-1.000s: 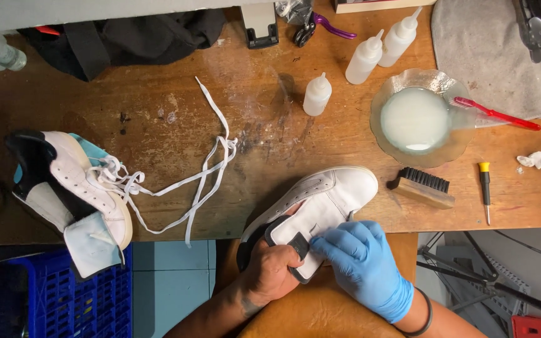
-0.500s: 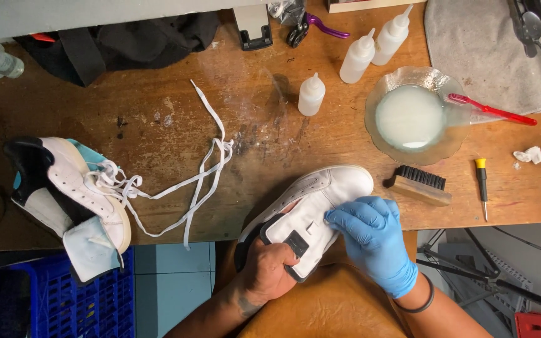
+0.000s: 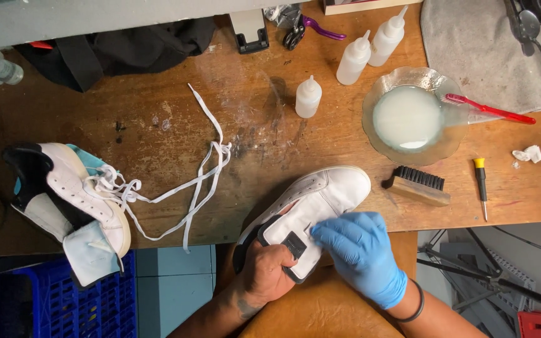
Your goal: Cleaning and applying treatment to the edges of a white sneaker at a repair bench.
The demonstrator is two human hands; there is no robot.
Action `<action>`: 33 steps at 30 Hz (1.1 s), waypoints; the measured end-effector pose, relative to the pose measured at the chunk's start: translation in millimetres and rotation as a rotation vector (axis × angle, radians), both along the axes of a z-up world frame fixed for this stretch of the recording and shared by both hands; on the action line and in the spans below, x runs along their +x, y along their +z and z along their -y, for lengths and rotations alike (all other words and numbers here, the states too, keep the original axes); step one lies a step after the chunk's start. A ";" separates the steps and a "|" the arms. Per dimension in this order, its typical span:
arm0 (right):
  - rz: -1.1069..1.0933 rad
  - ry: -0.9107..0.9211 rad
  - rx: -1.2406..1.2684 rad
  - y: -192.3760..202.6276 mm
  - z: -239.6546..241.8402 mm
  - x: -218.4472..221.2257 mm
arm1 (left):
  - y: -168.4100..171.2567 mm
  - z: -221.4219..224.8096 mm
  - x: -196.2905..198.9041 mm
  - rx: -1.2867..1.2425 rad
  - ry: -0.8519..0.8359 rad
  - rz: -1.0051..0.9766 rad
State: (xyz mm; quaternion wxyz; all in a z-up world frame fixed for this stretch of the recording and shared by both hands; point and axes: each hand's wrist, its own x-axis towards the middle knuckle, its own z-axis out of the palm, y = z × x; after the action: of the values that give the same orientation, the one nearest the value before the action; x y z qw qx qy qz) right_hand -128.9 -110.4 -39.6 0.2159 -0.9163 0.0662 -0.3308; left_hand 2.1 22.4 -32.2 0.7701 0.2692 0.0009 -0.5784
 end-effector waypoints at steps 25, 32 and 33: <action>-0.064 0.131 0.004 -6.7 -11.6 -16.5 | -6.2 -1.5 0.5 0.011 -0.026 -0.047; -0.053 -0.146 0.026 -2.2 3.5 -0.6 | -3.7 0.6 0.1 -0.009 0.014 -0.026; -0.052 -0.146 0.025 1.3 5.7 2.6 | -2.6 1.1 0.1 -0.011 0.013 -0.025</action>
State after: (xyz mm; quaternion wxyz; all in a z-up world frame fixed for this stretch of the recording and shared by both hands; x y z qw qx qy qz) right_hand -126.3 -116.1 -38.3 0.2008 -0.9145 0.1426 -0.3209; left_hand 2.2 21.2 -34.8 0.7753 0.2579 0.0093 -0.5765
